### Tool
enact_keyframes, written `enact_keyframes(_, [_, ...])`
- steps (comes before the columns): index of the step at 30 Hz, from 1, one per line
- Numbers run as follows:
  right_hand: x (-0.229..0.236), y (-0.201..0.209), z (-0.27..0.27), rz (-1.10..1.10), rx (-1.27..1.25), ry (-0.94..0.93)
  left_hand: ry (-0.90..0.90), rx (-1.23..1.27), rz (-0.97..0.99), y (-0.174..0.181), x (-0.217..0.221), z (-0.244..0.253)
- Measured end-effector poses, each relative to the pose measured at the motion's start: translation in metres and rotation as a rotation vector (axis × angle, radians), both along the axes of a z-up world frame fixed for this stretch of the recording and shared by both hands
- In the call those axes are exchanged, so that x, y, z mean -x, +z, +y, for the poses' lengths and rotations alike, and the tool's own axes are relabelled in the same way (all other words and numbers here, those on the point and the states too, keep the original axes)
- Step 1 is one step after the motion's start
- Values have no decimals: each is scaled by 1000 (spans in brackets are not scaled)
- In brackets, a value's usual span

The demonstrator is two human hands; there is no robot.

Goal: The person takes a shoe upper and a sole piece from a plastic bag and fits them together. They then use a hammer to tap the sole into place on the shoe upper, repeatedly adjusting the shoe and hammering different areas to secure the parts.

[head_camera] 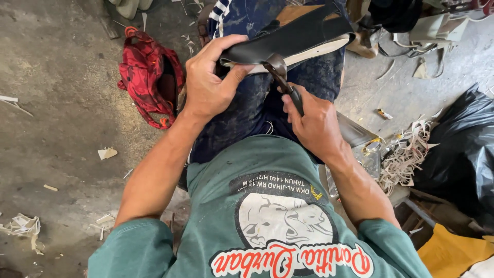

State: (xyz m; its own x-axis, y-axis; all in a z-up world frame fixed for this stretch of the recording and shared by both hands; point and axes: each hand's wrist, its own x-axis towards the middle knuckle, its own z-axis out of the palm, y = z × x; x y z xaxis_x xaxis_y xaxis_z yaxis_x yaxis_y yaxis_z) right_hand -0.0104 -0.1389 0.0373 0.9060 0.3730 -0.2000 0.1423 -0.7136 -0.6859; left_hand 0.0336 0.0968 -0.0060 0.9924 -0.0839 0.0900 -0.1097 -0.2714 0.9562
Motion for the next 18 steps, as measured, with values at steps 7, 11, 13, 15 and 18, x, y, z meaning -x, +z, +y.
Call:
enact_keyframes(7, [-9,29,-2,134,26,-29,63,20,51,-6,0,-16])
enact_keyframes(11, [-10,70,-10,417,159,-59,36,0,-11,-5,11,-26])
enact_keyframes(13, [-2,51,-12,314,195,-38,61,10,7,-6,9,-27])
enact_keyframes(15, [1,33,-9,222,216,10,108,1,39,-9,6,-24])
enact_keyframes(18, [4,11,1,57,115,-26,118,33,45,-11,0,-15])
